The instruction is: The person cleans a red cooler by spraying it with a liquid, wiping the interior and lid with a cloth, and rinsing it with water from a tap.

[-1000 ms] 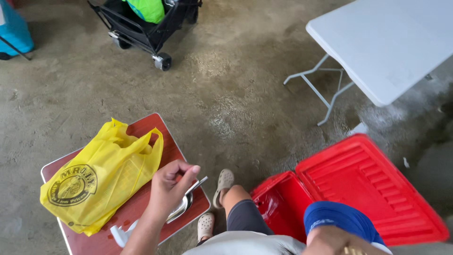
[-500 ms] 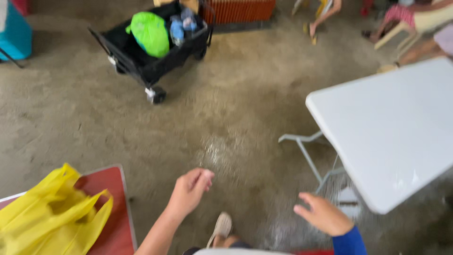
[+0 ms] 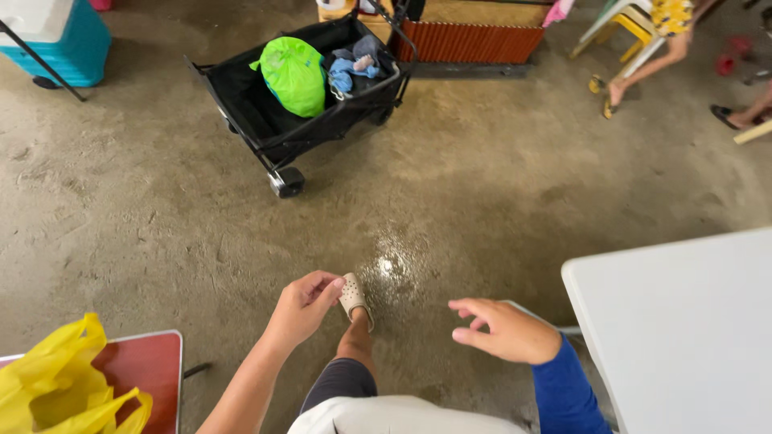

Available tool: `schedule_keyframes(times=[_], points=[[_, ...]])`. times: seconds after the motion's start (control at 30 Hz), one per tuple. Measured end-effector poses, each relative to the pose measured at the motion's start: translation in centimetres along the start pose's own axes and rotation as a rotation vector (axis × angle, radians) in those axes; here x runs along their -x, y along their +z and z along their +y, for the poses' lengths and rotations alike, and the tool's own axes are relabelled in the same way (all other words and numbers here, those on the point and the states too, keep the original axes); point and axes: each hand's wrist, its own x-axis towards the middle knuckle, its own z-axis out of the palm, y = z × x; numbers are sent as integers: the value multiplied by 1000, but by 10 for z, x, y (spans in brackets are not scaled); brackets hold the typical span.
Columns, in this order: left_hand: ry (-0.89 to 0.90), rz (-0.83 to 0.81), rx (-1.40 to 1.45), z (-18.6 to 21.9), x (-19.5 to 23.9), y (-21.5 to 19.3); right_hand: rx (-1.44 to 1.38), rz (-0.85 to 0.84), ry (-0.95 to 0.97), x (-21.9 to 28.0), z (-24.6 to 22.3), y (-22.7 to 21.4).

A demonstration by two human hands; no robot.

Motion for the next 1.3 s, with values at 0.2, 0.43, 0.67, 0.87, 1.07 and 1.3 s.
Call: schedule_keyframes(times=[0.2, 0.43, 0.67, 0.87, 1.07, 1.3], points=[[-105, 131, -33, 27, -179, -35, 114, 119, -47, -167, -1, -145], [-90, 209, 25, 73, -311, -49, -13, 128, -115, -338, 15, -294], [-295, 393, 126, -22, -435, -61, -307, 233, -346, -675, 128, -384], [-400, 761, 527, -148, -568, -12, 78, 457, -465, -1002, 136, -387], [-624, 966, 457, -228, -662, 62, 663, -14, -130, -1125, 130, -374], [-399, 925, 613, -212, -684, 9, 682, -65, -312, -1164, 142, -361]])
